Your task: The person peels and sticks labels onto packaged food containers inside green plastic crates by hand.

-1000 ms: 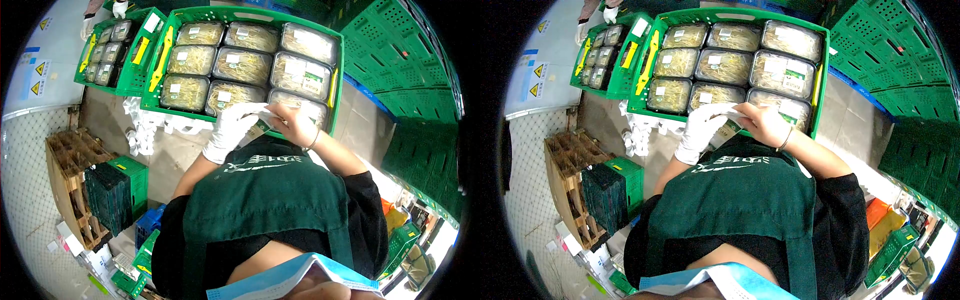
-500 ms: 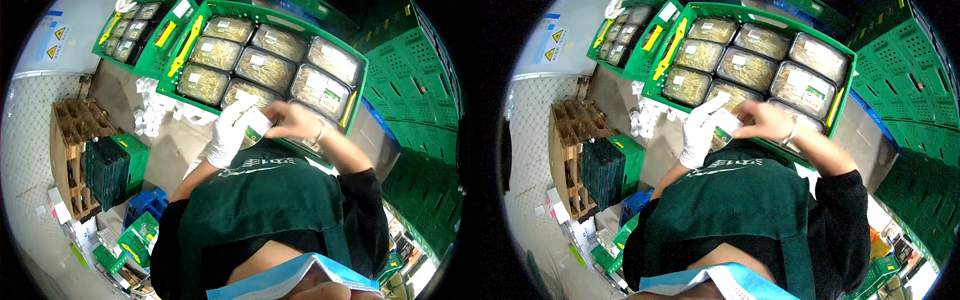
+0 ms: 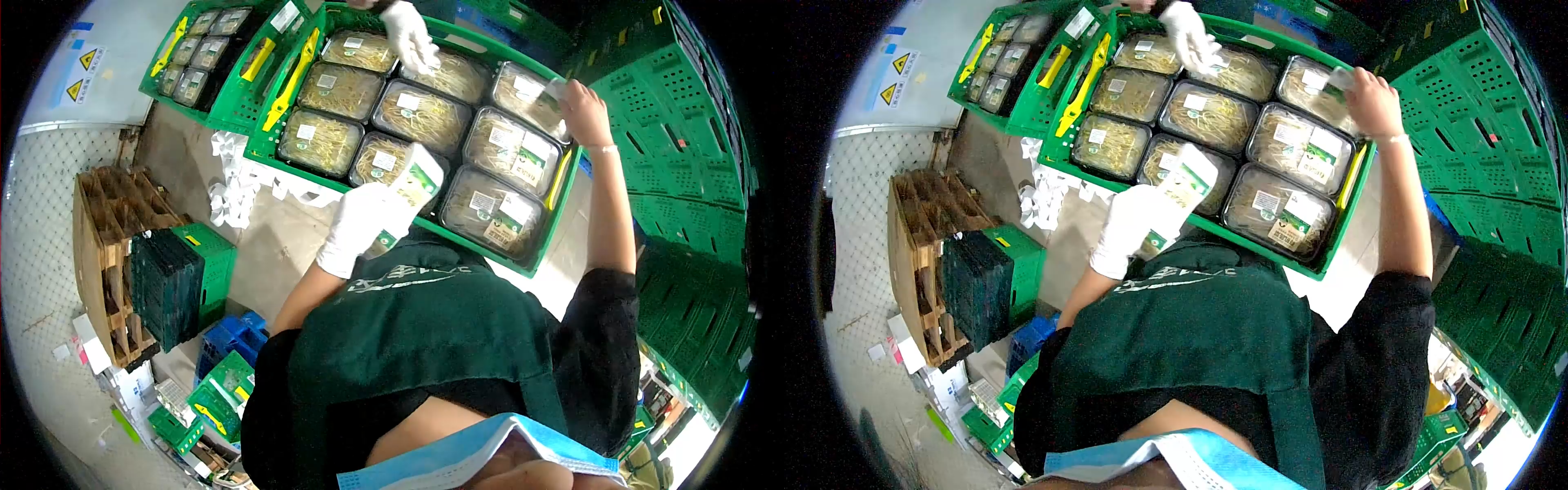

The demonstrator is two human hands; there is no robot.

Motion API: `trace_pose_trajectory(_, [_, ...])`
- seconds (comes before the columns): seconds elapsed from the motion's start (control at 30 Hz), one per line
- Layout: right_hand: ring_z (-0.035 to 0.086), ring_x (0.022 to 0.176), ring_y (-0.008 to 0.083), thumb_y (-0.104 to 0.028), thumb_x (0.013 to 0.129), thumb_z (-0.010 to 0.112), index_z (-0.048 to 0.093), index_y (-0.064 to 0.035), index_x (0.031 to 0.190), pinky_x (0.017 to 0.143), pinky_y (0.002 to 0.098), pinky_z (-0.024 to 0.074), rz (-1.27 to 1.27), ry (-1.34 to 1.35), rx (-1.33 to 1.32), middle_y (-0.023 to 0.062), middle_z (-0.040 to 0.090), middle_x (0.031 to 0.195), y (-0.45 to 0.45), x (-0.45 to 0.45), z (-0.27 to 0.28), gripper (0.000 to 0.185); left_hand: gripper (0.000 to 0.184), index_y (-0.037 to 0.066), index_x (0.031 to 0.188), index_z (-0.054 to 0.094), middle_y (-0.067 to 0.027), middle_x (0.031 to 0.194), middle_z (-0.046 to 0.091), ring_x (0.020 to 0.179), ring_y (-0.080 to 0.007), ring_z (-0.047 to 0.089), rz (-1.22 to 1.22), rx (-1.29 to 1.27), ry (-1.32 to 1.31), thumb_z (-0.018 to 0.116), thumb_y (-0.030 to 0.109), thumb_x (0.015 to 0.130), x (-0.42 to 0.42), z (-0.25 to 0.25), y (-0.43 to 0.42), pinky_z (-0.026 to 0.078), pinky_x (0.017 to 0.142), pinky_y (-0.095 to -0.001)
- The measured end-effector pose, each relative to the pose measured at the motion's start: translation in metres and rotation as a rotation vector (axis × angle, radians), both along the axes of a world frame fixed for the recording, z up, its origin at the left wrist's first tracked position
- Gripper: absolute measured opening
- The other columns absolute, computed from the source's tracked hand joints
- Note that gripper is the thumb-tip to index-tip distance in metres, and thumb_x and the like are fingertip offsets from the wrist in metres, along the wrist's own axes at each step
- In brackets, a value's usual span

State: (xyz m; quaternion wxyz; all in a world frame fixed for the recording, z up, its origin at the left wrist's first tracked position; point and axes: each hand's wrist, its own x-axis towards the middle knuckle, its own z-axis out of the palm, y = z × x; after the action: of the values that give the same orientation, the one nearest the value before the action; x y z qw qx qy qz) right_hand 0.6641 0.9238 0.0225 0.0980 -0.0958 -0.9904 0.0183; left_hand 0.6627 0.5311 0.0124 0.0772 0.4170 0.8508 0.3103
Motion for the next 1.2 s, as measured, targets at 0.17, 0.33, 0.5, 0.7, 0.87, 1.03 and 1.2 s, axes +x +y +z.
trace_pose_trajectory(0.17, [0.049, 0.096, 0.0279, -0.026, 0.073, 0.055, 0.038, -0.0100, 0.114, 0.080, 0.0400, 0.0384, -0.110, -0.159, 0.203, 0.0105, 0.051, 0.103, 0.039, -0.014, -0.094, 0.047, 0.013, 0.006, 0.075, 0.060, -0.0086, 0.070, 0.055, 0.064, -0.0212, 0.054, 0.362, 0.207, -0.417, 0.061, 0.016, 0.066, 0.004, -0.041, -0.049, 0.045, 0.058, -0.0288])
trace_pose_trajectory(0.33, [0.053, 0.086, 0.0270, -0.030, 0.073, 0.060, 0.040, -0.0116, 0.118, 0.072, 0.0364, 0.0433, -0.200, 0.118, 0.070, 0.0110, 0.055, 0.095, -0.022, -0.004, -0.049, 0.052, 0.027, -0.004, 0.100, 0.051, -0.0078, 0.080, 0.057, 0.075, -0.0121, 0.055, 0.468, 0.368, -0.796, 0.054, 0.006, 0.076, 0.002, -0.028, -0.066, 0.045, 0.065, -0.0237])
trace_pose_trajectory(0.5, [0.050, 0.086, 0.0154, -0.028, 0.075, 0.061, 0.044, 0.0009, 0.112, 0.077, 0.0278, 0.0394, 0.629, -0.273, -1.160, 0.0099, 0.053, 0.101, -0.203, 0.001, 0.001, 0.050, 0.037, -0.005, 0.108, 0.047, -0.0105, 0.093, 0.059, 0.082, -0.0137, 0.056, 0.356, 0.267, -0.818, 0.058, 0.008, 0.075, -0.012, 0.009, -0.067, 0.045, 0.070, -0.0246])
trace_pose_trajectory(0.7, [0.056, 0.058, 0.0279, -0.013, 0.073, 0.061, 0.055, -0.0020, 0.086, 0.052, 0.0323, 0.0435, 0.651, -0.243, -1.046, 0.0156, 0.055, 0.065, -0.315, -0.023, -0.006, 0.018, 0.028, 0.000, 0.098, 0.054, -0.0068, 0.086, 0.059, 0.074, -0.0144, 0.055, 0.244, 0.521, -0.711, 0.057, 0.017, 0.076, -0.044, 0.023, -0.111, 0.044, 0.064, -0.0279])
trace_pose_trajectory(0.87, [0.059, 0.059, 0.0206, -0.009, 0.067, 0.064, 0.061, -0.0042, 0.075, 0.055, 0.0288, 0.0472, 0.631, -0.020, -0.913, 0.0112, 0.060, 0.070, -0.364, -0.067, -0.008, 0.009, 0.019, -0.001, 0.085, 0.056, -0.0048, 0.073, 0.057, 0.066, -0.0120, 0.054, 0.405, 0.317, -0.693, 0.059, 0.016, 0.077, -0.074, -0.005, -0.172, 0.042, 0.057, -0.0245])
trace_pose_trajectory(1.03, [0.057, 0.076, 0.0346, -0.022, 0.070, 0.060, 0.045, -0.0004, 0.096, 0.066, 0.0402, 0.0459, 0.188, -0.148, -0.596, 0.0217, 0.056, 0.085, -0.335, -0.145, -0.070, 0.037, 0.014, -0.003, 0.083, 0.055, -0.0047, 0.070, 0.058, 0.066, -0.0113, 0.056, 0.482, 0.316, -0.923, 0.054, 0.008, 0.075, -0.098, -0.018, -0.268, 0.044, 0.058, -0.0214])
trace_pose_trajectory(1.2, [0.057, 0.072, 0.0335, -0.042, 0.073, 0.054, 0.030, -0.0015, 0.117, 0.060, 0.0389, 0.0467, 0.141, -0.335, -0.080, 0.0193, 0.054, 0.086, -0.357, -0.133, -0.147, 0.064, 0.019, -0.006, 0.091, 0.054, -0.0072, 0.083, 0.058, 0.072, -0.0118, 0.056, 0.558, 0.397, -0.945, 0.052, 0.004, 0.075, -0.110, -0.022, -0.296, 0.045, 0.063, -0.0220])
